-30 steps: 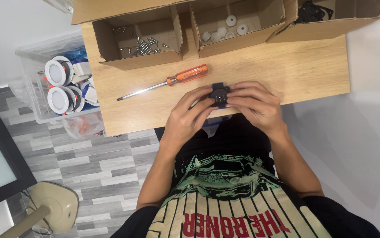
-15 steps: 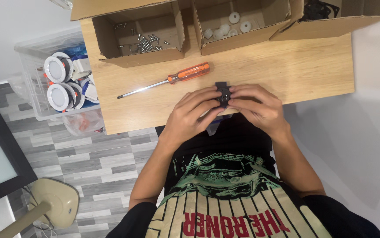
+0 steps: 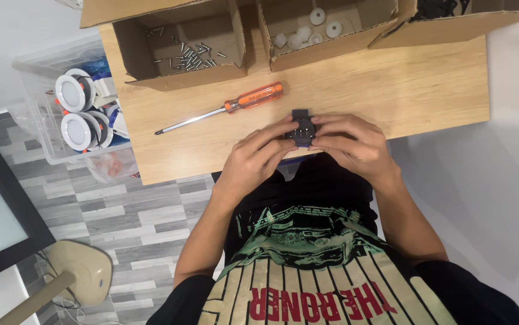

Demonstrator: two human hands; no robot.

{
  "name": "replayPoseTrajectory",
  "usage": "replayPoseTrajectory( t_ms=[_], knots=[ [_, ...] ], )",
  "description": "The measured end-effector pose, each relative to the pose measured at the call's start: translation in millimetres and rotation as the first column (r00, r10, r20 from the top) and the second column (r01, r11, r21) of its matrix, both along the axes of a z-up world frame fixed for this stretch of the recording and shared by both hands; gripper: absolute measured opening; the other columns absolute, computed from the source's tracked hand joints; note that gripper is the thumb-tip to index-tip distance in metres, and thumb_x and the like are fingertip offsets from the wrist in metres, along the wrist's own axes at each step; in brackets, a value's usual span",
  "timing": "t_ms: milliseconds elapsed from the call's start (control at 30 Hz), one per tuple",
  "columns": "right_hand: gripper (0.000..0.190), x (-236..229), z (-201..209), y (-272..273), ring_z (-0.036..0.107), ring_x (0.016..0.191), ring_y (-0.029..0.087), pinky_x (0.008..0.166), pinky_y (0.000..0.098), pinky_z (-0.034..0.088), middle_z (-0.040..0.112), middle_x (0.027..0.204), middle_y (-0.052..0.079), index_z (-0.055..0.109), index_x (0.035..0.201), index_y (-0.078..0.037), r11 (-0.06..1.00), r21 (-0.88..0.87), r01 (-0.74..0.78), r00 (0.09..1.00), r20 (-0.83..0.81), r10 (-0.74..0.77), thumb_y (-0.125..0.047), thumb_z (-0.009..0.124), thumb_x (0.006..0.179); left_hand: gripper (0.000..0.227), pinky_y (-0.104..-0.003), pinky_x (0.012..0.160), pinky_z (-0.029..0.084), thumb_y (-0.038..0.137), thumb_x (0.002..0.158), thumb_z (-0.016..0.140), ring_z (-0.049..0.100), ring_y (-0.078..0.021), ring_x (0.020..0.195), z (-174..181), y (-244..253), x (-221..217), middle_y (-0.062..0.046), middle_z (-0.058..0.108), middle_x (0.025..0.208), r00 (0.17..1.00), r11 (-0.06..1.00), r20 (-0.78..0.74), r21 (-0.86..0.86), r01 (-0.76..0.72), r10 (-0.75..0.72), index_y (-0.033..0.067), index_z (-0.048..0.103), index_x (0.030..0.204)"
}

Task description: The person assembles a small blue and white electrical component using a screwdriver. They insert screws into the component and tighten them, then place the assembled unit into a cardboard box. The person repeats this process with another similar component.

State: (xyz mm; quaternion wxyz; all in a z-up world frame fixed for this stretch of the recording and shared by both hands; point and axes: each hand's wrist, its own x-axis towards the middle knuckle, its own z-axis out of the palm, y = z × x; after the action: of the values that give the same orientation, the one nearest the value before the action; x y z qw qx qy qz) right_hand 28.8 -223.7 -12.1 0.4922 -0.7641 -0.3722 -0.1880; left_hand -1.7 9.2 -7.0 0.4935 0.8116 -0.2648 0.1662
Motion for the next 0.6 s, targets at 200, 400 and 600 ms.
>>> replayPoseTrajectory(
  t_ms=[200, 400, 600],
  knots=[
    [0.003, 2, 0, -2, 0.082, 0.102, 0.042, 0.087, 0.0507, 0.070, 0.078, 0.090, 0.015, 0.087, 0.095, 0.000, 0.999, -0.034, -0.022, 1.000, 0.019, 0.023, 0.001, 0.086, 0.092, 0.005, -0.041, 0.091, 0.068, 0.001, 0.101, 0.077, 0.077, -0.0377, 0.121, 5, 0, -1, -0.017, 0.081, 0.123, 1.000, 1.000, -0.020, -0.018, 0.018, -0.018, 0.0014, 0.078, 0.097],
    [0.005, 3, 6, -5, 0.081, 0.103, 0.044, 0.089, 0.0540, 0.069, 0.076, 0.092, 0.017, 0.085, 0.096, 0.001, 0.996, -0.066, -0.067, 0.998, 0.012, 0.068, 0.004, 0.084, 0.092, 0.004, -0.043, 0.095, 0.067, 0.008, 0.102, 0.077, 0.076, -0.0350, 0.123, 10, 4, 0, -0.013, 0.080, 0.127, 0.992, 0.999, -0.121, -0.020, 0.034, -0.036, 0.0057, 0.079, 0.099],
    [0.009, 3, 9, -9, 0.079, 0.107, 0.042, 0.094, 0.0539, 0.068, 0.076, 0.096, 0.015, 0.086, 0.101, -0.001, 0.988, -0.133, -0.082, 0.997, -0.021, 0.080, 0.002, 0.084, 0.093, 0.006, -0.046, 0.096, 0.068, 0.009, 0.103, 0.075, 0.077, -0.0365, 0.120, 19, 5, 3, -0.014, 0.079, 0.131, 0.990, 0.999, -0.133, 0.007, 0.051, -0.049, 0.0052, 0.078, 0.099]
  ],
)
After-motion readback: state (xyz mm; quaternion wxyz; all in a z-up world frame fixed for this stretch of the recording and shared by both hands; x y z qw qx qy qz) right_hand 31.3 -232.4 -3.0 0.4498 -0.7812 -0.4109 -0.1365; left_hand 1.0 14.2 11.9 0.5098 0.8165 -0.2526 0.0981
